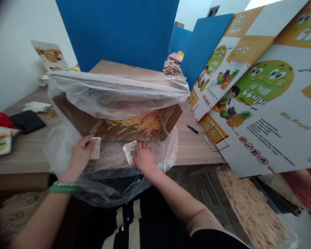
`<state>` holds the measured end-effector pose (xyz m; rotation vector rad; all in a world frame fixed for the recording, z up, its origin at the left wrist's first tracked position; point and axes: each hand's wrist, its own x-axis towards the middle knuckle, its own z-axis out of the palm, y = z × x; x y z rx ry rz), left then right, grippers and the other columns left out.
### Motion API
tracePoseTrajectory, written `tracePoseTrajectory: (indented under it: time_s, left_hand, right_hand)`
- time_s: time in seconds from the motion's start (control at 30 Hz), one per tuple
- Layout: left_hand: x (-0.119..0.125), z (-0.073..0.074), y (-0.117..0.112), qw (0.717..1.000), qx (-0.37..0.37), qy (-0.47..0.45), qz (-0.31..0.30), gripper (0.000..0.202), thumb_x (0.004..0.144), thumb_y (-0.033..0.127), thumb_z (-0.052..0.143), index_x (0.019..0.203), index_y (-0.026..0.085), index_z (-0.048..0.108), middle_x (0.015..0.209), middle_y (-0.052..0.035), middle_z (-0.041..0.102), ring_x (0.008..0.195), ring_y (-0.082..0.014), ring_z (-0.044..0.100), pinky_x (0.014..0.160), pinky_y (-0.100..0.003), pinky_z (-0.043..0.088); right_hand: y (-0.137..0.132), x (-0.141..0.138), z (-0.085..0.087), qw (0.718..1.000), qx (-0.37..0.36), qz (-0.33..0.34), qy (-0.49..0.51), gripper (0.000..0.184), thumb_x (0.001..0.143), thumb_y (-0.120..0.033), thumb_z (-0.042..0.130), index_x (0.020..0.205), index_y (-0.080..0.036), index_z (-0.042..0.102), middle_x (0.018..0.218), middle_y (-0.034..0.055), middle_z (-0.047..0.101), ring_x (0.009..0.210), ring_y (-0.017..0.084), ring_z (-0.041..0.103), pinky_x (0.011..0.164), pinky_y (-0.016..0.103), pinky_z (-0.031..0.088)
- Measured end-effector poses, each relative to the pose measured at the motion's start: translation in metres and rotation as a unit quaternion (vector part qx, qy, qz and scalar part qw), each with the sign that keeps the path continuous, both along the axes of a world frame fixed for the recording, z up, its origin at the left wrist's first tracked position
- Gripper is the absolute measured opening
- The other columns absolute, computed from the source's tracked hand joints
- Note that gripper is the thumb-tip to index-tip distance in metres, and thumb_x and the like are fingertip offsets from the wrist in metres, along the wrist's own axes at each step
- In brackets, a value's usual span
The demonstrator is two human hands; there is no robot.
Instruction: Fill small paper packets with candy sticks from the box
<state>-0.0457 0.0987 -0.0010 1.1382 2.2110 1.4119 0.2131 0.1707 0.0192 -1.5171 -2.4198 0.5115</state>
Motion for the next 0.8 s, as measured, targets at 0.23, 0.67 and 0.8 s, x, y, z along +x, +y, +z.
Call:
tracePoseTrajectory:
  time_s: [0.23,0.67,0.8]
  left_hand:
    - [-0.008,-0.022,0.002,0.976,-0.052,0.210,0.002,0.050,0.093,0.039,0.042,0.128,0.009,0.063,0.122,-0.0200,0.063,0.115,-0.0364,0.058,0.101,-0.049,0.045]
    - [0.116,0.020,-0.022,0.990,0.007,-0.127,-0.055,0.048,0.073,0.048,0.071,0.111,0.019,0.072,0.103,-0.0085,0.071,0.075,-0.0211,0.063,0.074,-0.035,0.052]
    - [0.134,0.031,0.005,0.929,0.024,-0.362,-0.072,0.051,0.050,0.040,0.085,0.093,0.015,0.074,0.086,-0.0070,0.073,0.071,-0.0196,0.064,0.066,-0.031,0.053]
  right_hand:
    - [0.013,-0.005,-0.014,0.994,-0.094,-0.056,0.017,0.041,0.081,-0.024,0.064,0.121,-0.016,0.060,0.108,0.0141,0.069,0.099,0.028,0.065,0.083,0.035,0.046]
    - [0.019,0.023,-0.006,0.973,-0.074,-0.036,0.214,0.021,0.092,-0.023,0.052,0.085,-0.020,0.072,0.090,0.0045,0.069,0.088,0.019,0.062,0.078,0.027,0.045]
    - [0.016,0.014,-0.002,0.919,-0.237,0.047,0.312,0.022,0.092,-0.032,0.054,0.080,-0.018,0.067,0.074,-0.0004,0.062,0.070,0.015,0.058,0.065,0.023,0.045]
